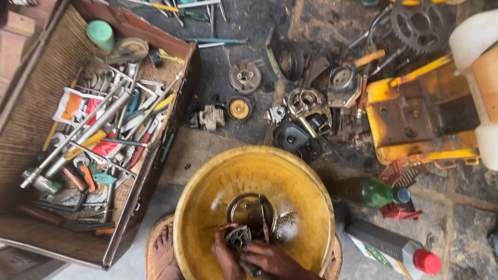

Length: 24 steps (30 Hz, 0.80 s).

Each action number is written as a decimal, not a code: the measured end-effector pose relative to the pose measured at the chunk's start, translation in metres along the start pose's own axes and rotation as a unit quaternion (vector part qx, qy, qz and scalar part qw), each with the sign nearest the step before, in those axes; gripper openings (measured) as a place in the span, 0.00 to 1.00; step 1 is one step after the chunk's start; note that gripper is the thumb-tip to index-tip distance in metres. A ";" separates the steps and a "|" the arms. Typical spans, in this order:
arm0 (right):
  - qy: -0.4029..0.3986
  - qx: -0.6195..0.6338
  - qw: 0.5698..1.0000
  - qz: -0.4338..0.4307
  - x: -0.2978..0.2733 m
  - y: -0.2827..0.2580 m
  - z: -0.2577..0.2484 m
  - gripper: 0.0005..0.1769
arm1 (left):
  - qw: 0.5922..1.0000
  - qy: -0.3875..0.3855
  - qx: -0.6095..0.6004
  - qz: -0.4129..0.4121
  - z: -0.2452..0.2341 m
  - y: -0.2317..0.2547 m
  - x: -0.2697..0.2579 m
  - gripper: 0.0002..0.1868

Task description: The person cleans a small metal mechanical part by scrubbing it with a brush and pouring liquid from a bottle into a yellow basin. The person repeatedly scrubs the part, pours more liquid, and continues cleaning until the part appears cleaner.

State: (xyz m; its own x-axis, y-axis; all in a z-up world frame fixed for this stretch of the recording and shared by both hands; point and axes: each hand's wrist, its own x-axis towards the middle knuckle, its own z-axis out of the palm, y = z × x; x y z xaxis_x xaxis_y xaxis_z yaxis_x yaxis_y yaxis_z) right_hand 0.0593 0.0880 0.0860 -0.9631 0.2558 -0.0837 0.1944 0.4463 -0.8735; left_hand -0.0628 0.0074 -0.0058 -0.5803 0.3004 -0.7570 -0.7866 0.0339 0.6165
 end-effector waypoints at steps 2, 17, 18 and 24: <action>-0.022 0.055 0.994 0.095 0.000 0.005 -0.007 0.24 | 0.999 0.005 0.017 -0.027 0.004 -0.003 -0.001 0.22; 0.014 -0.171 0.982 -0.079 -0.020 0.023 0.013 0.34 | 0.997 0.020 -0.064 -0.022 -0.009 -0.018 -0.008 0.28; 0.007 -0.160 0.984 -0.081 -0.018 0.025 0.013 0.32 | 0.999 0.005 -0.047 -0.017 -0.005 -0.025 -0.006 0.27; 0.052 -0.105 0.993 -0.012 -0.009 0.032 -0.004 0.33 | 0.993 -0.045 0.048 0.095 0.006 -0.023 -0.013 0.26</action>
State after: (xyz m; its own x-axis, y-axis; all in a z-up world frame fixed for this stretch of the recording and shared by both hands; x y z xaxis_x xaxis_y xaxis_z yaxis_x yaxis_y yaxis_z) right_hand 0.0749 0.1039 0.0607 -0.9454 0.3257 -0.0041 0.2166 0.6192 -0.7547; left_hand -0.0364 0.0082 -0.0087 -0.6919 0.3943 -0.6048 -0.6383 0.0573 0.7676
